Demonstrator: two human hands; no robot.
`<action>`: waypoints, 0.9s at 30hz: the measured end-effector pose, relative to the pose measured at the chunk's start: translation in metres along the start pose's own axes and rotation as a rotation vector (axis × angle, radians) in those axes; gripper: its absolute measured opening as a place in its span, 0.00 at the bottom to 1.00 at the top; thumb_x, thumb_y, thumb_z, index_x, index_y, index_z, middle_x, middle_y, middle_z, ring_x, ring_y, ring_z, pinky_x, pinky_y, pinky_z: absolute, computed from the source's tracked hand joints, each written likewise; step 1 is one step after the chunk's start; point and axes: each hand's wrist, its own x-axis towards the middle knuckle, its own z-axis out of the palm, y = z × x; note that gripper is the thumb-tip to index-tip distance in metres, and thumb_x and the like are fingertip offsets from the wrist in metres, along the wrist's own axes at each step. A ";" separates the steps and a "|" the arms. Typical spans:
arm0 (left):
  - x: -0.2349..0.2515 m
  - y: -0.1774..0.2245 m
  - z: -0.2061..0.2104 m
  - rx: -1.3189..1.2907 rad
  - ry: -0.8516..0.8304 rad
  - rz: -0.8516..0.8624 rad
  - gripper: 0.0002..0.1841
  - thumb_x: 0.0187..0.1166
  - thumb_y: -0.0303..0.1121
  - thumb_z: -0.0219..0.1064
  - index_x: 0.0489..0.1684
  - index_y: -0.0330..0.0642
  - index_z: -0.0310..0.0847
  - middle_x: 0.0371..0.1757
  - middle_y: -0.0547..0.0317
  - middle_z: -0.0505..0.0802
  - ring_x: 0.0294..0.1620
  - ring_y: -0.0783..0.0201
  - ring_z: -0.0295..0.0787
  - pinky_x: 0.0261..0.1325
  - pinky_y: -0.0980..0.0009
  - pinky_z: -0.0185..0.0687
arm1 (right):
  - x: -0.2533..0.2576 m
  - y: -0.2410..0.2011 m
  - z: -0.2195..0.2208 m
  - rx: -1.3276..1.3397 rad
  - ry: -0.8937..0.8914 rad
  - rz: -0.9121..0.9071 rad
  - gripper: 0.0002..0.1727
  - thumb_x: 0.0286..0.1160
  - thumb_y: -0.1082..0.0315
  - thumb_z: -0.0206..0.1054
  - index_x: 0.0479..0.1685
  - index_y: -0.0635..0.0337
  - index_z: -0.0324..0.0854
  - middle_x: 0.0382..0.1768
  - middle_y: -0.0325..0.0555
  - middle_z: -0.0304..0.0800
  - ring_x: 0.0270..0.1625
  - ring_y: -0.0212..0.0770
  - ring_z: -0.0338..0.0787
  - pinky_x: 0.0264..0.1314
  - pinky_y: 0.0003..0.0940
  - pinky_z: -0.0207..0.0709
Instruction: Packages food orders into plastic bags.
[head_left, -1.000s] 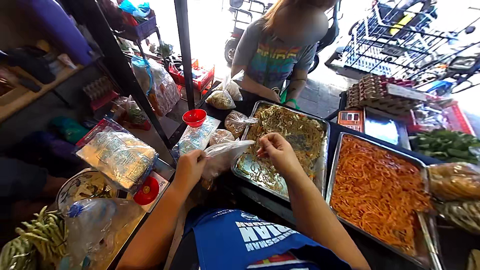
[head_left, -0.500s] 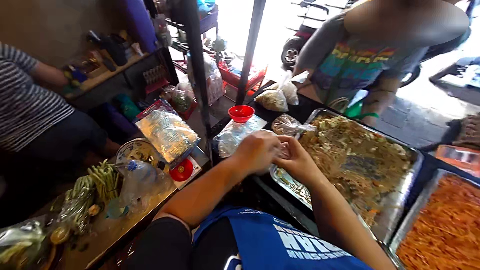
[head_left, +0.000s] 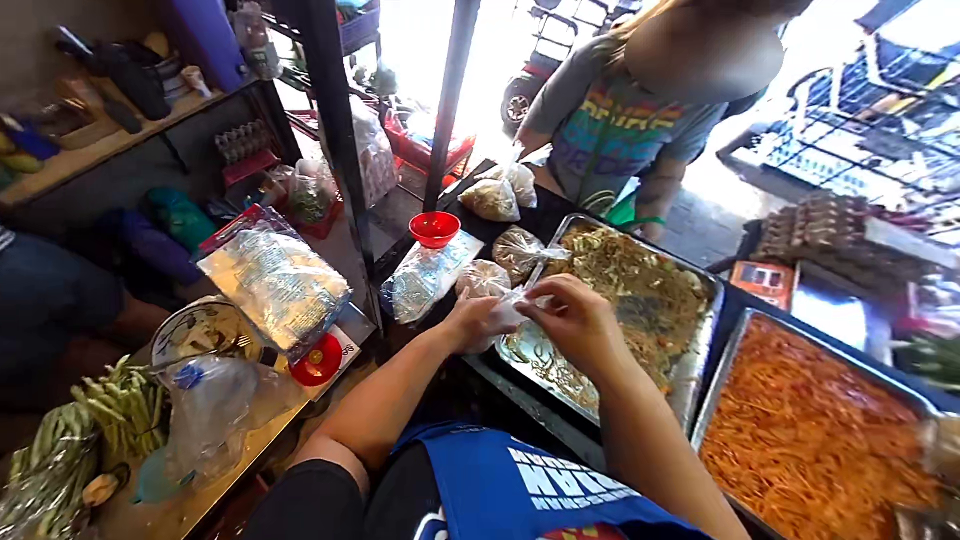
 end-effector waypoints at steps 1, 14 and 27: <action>0.001 -0.001 0.001 -0.011 -0.007 -0.003 0.26 0.79 0.42 0.73 0.67 0.29 0.81 0.63 0.41 0.92 0.73 0.53 0.84 0.95 0.45 0.43 | -0.009 0.006 -0.010 0.013 0.098 0.041 0.13 0.78 0.59 0.71 0.45 0.61 0.89 0.46 0.51 0.90 0.39 0.40 0.88 0.41 0.39 0.85; 0.006 0.031 -0.006 0.340 -0.153 -0.036 0.20 0.82 0.41 0.69 0.64 0.35 0.84 0.59 0.46 0.93 0.70 0.49 0.84 0.91 0.34 0.36 | -0.054 0.012 0.029 -0.469 0.148 -0.245 0.30 0.73 0.73 0.68 0.76 0.34 0.81 0.79 0.61 0.76 0.85 0.71 0.69 0.79 0.83 0.52; 0.016 0.127 -0.077 0.837 -0.236 0.158 0.10 0.77 0.44 0.73 0.43 0.52 0.95 0.52 0.53 0.93 0.65 0.49 0.82 0.77 0.37 0.58 | -0.068 0.028 0.032 1.734 -0.229 0.479 0.12 0.85 0.58 0.63 0.57 0.52 0.80 0.21 0.27 0.76 0.24 0.27 0.80 0.39 0.29 0.85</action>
